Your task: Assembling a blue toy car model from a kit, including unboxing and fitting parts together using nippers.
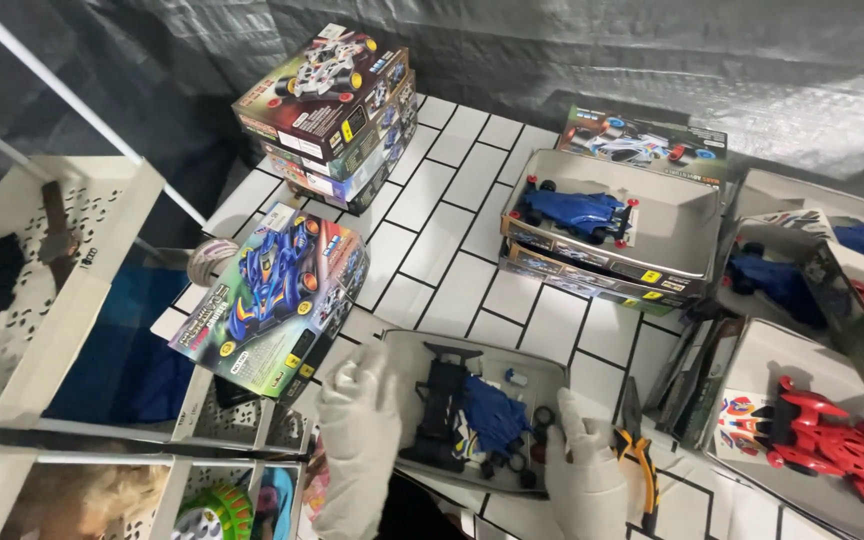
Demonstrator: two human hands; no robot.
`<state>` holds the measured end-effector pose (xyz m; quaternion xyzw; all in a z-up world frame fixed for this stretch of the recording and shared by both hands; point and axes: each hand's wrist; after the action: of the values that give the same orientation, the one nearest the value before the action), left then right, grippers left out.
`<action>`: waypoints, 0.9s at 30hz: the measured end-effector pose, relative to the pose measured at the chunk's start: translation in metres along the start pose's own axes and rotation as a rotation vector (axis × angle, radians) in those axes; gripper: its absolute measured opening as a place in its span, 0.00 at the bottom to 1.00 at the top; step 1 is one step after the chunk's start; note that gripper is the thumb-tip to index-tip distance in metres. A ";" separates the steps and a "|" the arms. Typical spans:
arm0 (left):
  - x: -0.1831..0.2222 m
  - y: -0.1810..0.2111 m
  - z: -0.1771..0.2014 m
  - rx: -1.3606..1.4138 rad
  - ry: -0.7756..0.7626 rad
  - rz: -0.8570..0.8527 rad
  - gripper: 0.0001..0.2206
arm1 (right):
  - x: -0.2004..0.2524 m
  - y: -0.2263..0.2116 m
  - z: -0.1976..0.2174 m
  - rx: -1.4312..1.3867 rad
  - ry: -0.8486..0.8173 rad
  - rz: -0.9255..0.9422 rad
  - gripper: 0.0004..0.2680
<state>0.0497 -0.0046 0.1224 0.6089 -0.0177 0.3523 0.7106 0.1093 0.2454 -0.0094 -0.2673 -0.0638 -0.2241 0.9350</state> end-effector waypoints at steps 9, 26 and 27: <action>-0.043 -0.059 0.010 -0.041 -0.241 -0.206 0.29 | -0.005 0.024 -0.028 0.028 0.353 0.327 0.25; -0.010 -0.007 0.028 0.131 -0.279 -0.037 0.23 | -0.007 -0.031 0.021 0.227 0.102 0.073 0.08; -0.015 -0.017 0.027 0.133 -0.277 -0.037 0.23 | -0.008 -0.026 0.014 0.228 0.102 0.076 0.08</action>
<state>0.0584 -0.0356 0.1076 0.6977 -0.0810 0.2520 0.6657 0.0901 0.2368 0.0130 -0.1498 -0.0312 -0.1931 0.9692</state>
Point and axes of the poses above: each hand's wrist, its own x-axis away from the middle knuckle, its own z-axis out of the back of the hand, y = z × x, and after that the axes turned 2 degrees about -y, right-handed
